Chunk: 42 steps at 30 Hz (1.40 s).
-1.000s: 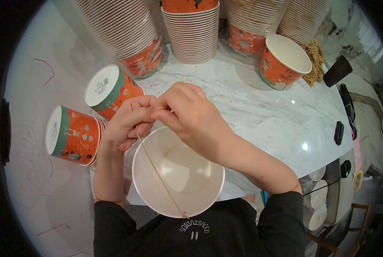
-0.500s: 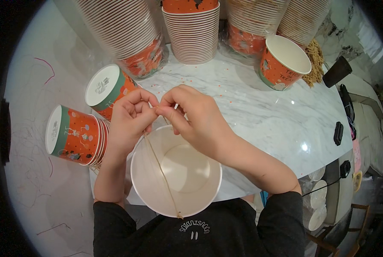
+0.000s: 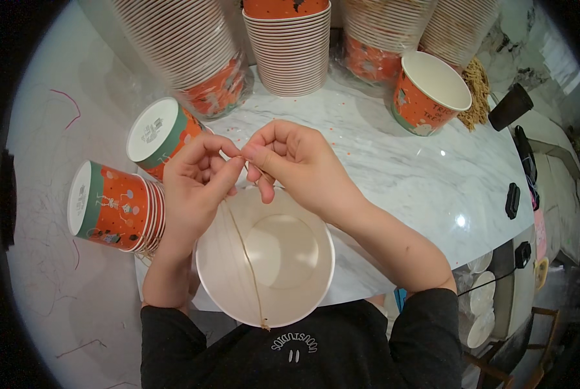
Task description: Threading rubber bands through pre-punched holes in paper buckets to create handles.
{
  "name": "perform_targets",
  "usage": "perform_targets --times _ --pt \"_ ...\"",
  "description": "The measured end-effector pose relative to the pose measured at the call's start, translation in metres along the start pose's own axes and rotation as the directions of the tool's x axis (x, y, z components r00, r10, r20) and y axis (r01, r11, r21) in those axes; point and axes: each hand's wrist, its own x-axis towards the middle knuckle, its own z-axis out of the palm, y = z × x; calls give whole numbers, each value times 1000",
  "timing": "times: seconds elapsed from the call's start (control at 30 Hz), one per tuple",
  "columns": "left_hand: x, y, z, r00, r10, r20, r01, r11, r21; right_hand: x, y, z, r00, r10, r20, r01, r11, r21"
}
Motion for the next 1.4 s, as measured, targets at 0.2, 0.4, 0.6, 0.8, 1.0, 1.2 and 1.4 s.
perform_targets --times 0.2,0.4,0.6,0.8,1.0,1.2,1.4 --pt "-2 3 1 999 44 -12 -43 995 88 2 2 -1 998 57 20 -59 995 79" --pt "-2 1 0 999 44 -23 -42 996 83 2 5 1 999 20 -39 -17 998 56" --pt "-2 2 -1 999 49 -20 -46 991 127 2 5 2 997 -47 -61 48 999 17" --pt "-3 4 1 998 61 -25 -57 991 125 -2 3 5 992 -97 -77 91 992 -82" --pt "-3 3 -2 997 58 -50 -53 994 100 -5 -4 7 993 -110 -45 98 970 -224" --pt "-1 2 -2 999 14 -52 -8 992 127 -1 2 4 997 -66 -34 57 975 -213" --pt "1 12 -10 996 -92 21 92 995 -37 0 2 -1 999 8 31 -6 998 -67"
